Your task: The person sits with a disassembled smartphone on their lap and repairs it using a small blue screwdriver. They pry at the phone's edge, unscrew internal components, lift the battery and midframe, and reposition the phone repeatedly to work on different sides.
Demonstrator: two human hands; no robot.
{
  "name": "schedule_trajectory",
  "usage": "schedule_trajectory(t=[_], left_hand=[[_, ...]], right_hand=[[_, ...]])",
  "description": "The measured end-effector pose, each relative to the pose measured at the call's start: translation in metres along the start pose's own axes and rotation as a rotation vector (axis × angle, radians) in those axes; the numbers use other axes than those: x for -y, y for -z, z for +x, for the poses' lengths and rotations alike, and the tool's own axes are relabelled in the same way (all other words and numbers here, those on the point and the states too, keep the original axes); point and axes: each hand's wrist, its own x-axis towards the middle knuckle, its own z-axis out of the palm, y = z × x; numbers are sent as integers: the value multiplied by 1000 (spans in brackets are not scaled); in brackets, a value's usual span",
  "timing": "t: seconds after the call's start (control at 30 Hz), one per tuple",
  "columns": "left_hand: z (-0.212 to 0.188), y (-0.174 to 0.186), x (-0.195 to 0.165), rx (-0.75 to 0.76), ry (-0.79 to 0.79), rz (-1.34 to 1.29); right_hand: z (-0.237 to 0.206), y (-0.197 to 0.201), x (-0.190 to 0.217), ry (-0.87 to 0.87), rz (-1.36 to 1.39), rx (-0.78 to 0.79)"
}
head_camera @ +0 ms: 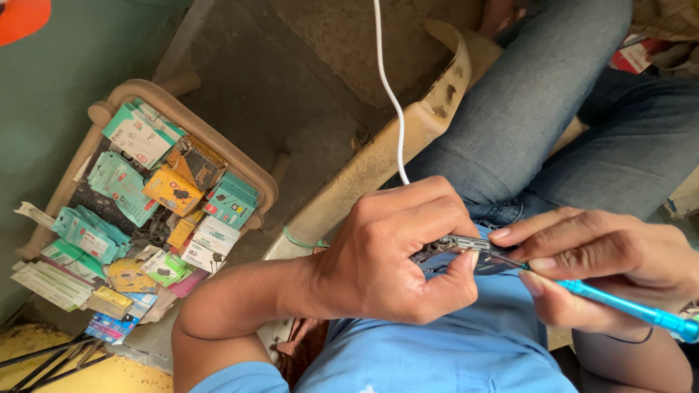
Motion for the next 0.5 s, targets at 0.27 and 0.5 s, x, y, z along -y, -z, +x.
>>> schedule_trajectory(t=[0.27, 0.5], left_hand=[[1, 0, 1, 4, 30, -33], [2, 0, 1, 16, 80, -76]], right_hand=[[1, -11, 6, -122, 40, -133], [-5, -12, 3, -159, 123, -183]])
